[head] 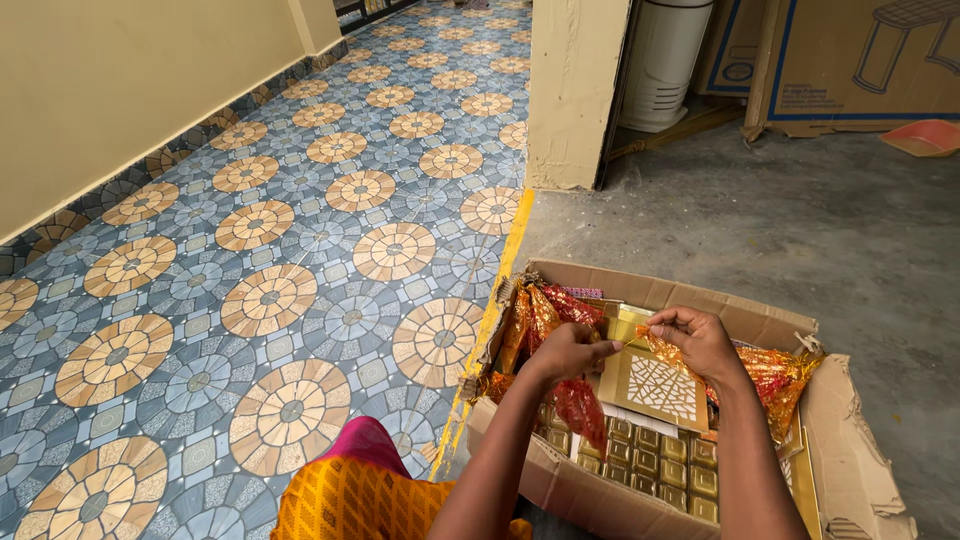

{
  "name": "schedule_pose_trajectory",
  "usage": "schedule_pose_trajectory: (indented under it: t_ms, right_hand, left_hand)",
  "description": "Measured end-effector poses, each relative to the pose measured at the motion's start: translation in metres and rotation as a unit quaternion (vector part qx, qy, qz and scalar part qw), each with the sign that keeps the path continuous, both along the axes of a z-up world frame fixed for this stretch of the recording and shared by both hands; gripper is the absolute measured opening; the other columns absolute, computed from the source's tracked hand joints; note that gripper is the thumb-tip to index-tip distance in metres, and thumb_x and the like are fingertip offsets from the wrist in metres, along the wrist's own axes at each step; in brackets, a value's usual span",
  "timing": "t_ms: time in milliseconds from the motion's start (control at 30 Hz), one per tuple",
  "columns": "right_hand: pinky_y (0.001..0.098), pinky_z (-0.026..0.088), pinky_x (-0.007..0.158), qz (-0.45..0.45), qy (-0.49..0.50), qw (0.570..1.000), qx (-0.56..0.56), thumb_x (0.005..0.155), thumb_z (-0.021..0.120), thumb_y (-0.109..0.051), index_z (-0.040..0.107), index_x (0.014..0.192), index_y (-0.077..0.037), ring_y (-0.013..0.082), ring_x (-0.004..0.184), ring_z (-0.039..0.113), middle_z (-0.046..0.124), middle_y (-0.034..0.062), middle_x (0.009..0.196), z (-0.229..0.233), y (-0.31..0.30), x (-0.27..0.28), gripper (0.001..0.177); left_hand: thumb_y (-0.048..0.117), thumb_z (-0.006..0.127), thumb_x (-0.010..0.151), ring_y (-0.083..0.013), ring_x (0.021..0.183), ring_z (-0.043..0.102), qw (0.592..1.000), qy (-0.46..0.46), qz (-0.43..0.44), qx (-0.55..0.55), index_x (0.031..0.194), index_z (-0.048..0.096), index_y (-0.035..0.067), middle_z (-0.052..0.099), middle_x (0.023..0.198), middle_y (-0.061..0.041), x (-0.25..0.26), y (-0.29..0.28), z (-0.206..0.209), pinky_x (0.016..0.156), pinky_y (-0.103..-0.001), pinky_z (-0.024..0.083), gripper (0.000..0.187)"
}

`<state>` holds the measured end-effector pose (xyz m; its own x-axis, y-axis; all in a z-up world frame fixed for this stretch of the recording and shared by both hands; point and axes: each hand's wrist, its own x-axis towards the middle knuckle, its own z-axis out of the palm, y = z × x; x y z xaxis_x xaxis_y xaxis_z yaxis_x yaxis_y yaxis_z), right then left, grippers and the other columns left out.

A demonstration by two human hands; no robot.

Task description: The person sits on the floor and wraps small gold boxes in red and gold patterned paper. They fold the paper around each box, tie it with a yellow string, and place the finished packages into a cardboard box. Another person mops the floor in the background.

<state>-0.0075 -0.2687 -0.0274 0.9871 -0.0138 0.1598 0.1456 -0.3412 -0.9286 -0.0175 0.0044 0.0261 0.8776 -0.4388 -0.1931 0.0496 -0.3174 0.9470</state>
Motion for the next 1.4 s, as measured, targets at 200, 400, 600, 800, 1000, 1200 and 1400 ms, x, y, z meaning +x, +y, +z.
schedule_pose_trajectory:
  t_ms: [200, 400, 600, 800, 1000, 1200, 1400]
  right_hand:
    - [0.0345, 0.056, 0.083, -0.007, 0.025, 0.999, 0.045, 0.093, 0.069, -0.007, 0.076, 0.105, -0.004, 0.0154, 0.09, 0.069, 0.077, 0.0064, 0.097, -0.011, 0.0, 0.008, 0.014]
    - [0.0353, 0.056, 0.081, 0.025, 0.081, 0.996, -0.028, 0.092, 0.07, -0.011, 0.076, 0.106, -0.005, 0.0163, 0.088, 0.07, 0.078, 0.0062, 0.096, -0.022, 0.02, 0.006, 0.016]
    - [0.0354, 0.055, 0.086, -0.03, 0.046, 0.997, -0.057, 0.093, 0.069, -0.016, 0.075, 0.112, -0.005, 0.0161, 0.096, 0.07, 0.077, 0.0039, 0.102, 0.009, 0.046, -0.008, 0.022]
    - [0.0344, 0.051, 0.092, 0.093, 0.033, 0.994, -0.037, 0.089, 0.072, -0.013, 0.073, 0.113, -0.002, 0.0164, 0.103, 0.068, 0.074, 0.0046, 0.105, 0.034, 0.072, -0.034, 0.027]
    - [0.0364, 0.055, 0.087, -0.01, 0.068, 0.992, 0.103, 0.099, 0.064, -0.016, 0.07, 0.099, 0.002, 0.0201, 0.088, 0.069, 0.074, 0.0104, 0.092, 0.026, 0.081, -0.04, 0.019]
    - [0.0307, 0.05, 0.078, 0.027, 0.002, 0.959, 0.282, 0.102, 0.06, -0.012, 0.063, 0.092, -0.003, 0.0154, 0.077, 0.059, 0.064, 0.006, 0.08, 0.023, 0.054, -0.044, 0.015]
    - [0.0332, 0.049, 0.072, -0.002, 0.025, 0.93, 0.368, 0.103, 0.061, -0.015, 0.064, 0.098, -0.005, 0.0157, 0.072, 0.056, 0.059, 0.0037, 0.078, 0.041, 0.048, -0.057, 0.011]
  left_hand:
    - [0.037, 0.078, 0.091, -0.0137, 0.061, 0.062, 0.99, 0.022, -0.03, -0.133, 0.074, 0.065, 0.009, 0.069, 0.069, -0.008, 0.003, -0.004, -0.01, 0.062, -0.033, 0.053, 0.035]
    - [0.029, 0.072, 0.103, -0.0102, 0.055, 0.055, 0.945, 0.042, -0.046, -0.322, 0.079, 0.059, 0.009, 0.059, 0.063, -0.001, 0.018, -0.011, -0.029, 0.054, -0.029, 0.049, 0.034]
    - [0.049, 0.059, 0.1, -0.0123, 0.074, 0.063, 0.978, 0.033, -0.007, -0.208, 0.158, 0.038, 0.015, 0.063, 0.117, -0.011, 0.006, -0.017, -0.022, 0.084, -0.031, 0.051, 0.071]
    - [0.059, 0.057, 0.1, -0.0093, 0.121, 0.048, 0.957, 0.053, -0.022, -0.284, 0.17, 0.017, 0.018, 0.042, 0.156, -0.01, -0.001, -0.042, -0.035, 0.116, -0.042, 0.034, 0.09]
    - [0.06, 0.056, 0.105, -0.0184, 0.112, 0.048, 0.931, 0.139, -0.008, -0.338, 0.143, 0.049, 0.005, 0.057, 0.127, -0.01, -0.003, -0.056, -0.043, 0.105, -0.042, 0.043, 0.067]
    - [0.04, 0.065, 0.105, -0.0195, 0.08, 0.067, 0.915, 0.171, 0.041, -0.362, 0.091, 0.068, 0.003, 0.07, 0.086, -0.009, -0.003, -0.047, -0.023, 0.078, -0.032, 0.06, 0.04]
    - [0.033, 0.071, 0.101, -0.0238, 0.067, 0.067, 0.882, 0.166, 0.191, -0.397, 0.09, 0.064, 0.0, 0.068, 0.08, -0.015, 0.004, -0.033, -0.042, 0.06, -0.035, 0.059, 0.035]
